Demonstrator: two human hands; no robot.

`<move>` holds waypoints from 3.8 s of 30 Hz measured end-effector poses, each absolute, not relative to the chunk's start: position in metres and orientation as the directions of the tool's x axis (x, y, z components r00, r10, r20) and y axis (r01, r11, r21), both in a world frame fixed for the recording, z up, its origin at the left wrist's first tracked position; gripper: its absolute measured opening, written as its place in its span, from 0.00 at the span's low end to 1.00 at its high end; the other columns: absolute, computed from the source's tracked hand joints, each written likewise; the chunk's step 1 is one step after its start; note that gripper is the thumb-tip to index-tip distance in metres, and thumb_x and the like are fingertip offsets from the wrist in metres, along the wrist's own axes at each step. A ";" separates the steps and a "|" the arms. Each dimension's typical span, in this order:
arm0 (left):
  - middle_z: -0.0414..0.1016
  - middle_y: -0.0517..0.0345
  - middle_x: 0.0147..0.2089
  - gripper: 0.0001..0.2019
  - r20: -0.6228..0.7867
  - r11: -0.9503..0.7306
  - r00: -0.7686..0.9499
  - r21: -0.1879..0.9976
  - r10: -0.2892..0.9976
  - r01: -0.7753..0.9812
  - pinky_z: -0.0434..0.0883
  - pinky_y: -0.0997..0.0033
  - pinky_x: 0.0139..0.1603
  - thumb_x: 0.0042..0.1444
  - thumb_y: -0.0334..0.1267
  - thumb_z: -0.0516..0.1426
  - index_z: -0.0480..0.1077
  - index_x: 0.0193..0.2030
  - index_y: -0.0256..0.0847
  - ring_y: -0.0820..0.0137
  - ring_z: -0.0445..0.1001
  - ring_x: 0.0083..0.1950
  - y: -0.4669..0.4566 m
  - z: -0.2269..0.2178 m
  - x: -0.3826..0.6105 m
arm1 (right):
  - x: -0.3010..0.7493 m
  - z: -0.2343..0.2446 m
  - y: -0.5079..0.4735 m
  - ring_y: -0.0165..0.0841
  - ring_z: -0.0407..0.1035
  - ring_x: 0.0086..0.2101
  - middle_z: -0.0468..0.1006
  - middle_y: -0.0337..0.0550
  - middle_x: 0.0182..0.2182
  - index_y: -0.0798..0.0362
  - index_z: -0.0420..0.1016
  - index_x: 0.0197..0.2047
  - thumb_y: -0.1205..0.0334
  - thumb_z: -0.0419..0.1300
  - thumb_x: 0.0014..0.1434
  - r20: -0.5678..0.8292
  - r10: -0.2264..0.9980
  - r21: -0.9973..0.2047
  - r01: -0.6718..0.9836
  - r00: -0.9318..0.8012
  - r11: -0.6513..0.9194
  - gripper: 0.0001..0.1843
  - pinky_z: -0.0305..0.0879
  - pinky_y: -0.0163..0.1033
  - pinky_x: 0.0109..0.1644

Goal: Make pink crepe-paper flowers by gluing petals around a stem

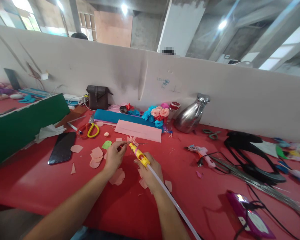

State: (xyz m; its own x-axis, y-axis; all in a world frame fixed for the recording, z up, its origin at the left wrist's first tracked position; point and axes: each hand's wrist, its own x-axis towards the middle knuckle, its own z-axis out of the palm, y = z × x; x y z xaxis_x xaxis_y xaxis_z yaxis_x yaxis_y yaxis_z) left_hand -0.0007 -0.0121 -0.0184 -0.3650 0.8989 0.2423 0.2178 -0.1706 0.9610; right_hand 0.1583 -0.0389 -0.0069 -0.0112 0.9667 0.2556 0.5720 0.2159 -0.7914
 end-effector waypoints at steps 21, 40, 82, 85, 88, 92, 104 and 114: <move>0.76 0.54 0.33 0.09 0.235 -0.130 -0.350 0.946 0.907 0.297 0.63 0.72 0.31 0.52 0.33 0.53 0.75 0.35 0.37 0.72 0.68 0.29 -0.013 -0.018 0.000 | 0.164 -0.010 -0.035 0.32 0.66 0.25 0.73 0.38 0.25 0.49 0.66 0.33 0.45 0.54 0.56 0.295 0.945 -0.624 0.721 -0.142 0.303 0.16 0.56 0.34 0.28; 0.76 0.55 0.31 0.10 0.214 -0.120 -0.341 0.954 0.915 0.276 0.62 0.73 0.30 0.52 0.34 0.53 0.75 0.35 0.37 0.72 0.67 0.28 -0.012 -0.020 0.000 | 0.164 -0.005 -0.036 0.34 0.68 0.27 0.73 0.40 0.25 0.50 0.68 0.33 0.45 0.54 0.56 0.260 0.953 -0.676 0.675 -0.157 0.296 0.16 0.60 0.36 0.31; 0.68 0.64 0.26 0.14 -0.194 0.145 -0.003 0.742 0.981 -0.655 0.59 0.78 0.28 0.35 0.38 0.68 0.72 0.30 0.37 0.81 0.60 0.24 -0.014 -0.012 0.006 | 0.107 0.003 -0.015 0.38 0.72 0.38 0.80 0.41 0.30 0.52 0.79 0.31 0.54 0.65 0.44 -0.007 0.994 -0.985 -0.174 0.107 0.012 0.12 0.66 0.42 0.44; 0.66 0.65 0.24 0.15 -0.178 0.131 -0.006 0.746 0.984 -0.652 0.59 0.78 0.27 0.35 0.38 0.68 0.70 0.29 0.38 0.81 0.60 0.23 -0.013 -0.013 0.006 | 0.107 0.002 -0.014 0.38 0.72 0.40 0.80 0.41 0.32 0.52 0.79 0.33 0.55 0.65 0.44 0.011 0.995 -0.981 -0.191 0.099 0.029 0.13 0.64 0.42 0.47; 0.64 0.67 0.22 0.15 -0.172 0.137 0.014 0.729 0.985 -0.670 0.59 0.79 0.28 0.35 0.36 0.68 0.69 0.29 0.38 0.81 0.60 0.23 -0.013 -0.013 0.006 | 0.108 0.003 -0.015 0.36 0.71 0.39 0.80 0.41 0.32 0.52 0.78 0.34 0.55 0.65 0.45 0.024 0.996 -0.980 -0.196 0.091 0.042 0.13 0.64 0.42 0.48; 0.71 0.63 0.28 0.13 -0.165 0.163 0.062 0.724 0.984 -0.670 0.61 0.78 0.30 0.37 0.34 0.67 0.73 0.32 0.38 0.81 0.64 0.25 -0.014 -0.011 0.006 | 0.109 0.006 -0.016 0.35 0.71 0.36 0.79 0.41 0.31 0.53 0.77 0.33 0.54 0.63 0.47 0.023 0.995 -0.985 -0.167 0.099 0.039 0.13 0.65 0.40 0.44; 0.78 0.53 0.32 0.12 -0.149 0.111 -0.009 0.778 0.989 -0.618 0.66 0.75 0.36 0.40 0.40 0.66 0.78 0.32 0.36 0.73 0.72 0.33 -0.013 -0.007 0.000 | 0.105 0.007 -0.022 0.35 0.70 0.35 0.78 0.41 0.33 0.52 0.75 0.37 0.50 0.57 0.54 0.151 0.987 -0.988 0.017 0.059 0.150 0.15 0.65 0.39 0.41; 0.79 0.52 0.34 0.12 -0.077 0.047 -0.025 0.798 0.997 -0.601 0.67 0.74 0.42 0.42 0.39 0.65 0.78 0.34 0.37 0.71 0.74 0.36 -0.013 -0.011 0.001 | 0.104 0.007 -0.024 0.36 0.71 0.36 0.78 0.45 0.36 0.54 0.73 0.37 0.50 0.57 0.55 0.210 0.974 -0.975 0.095 0.091 0.201 0.15 0.66 0.39 0.42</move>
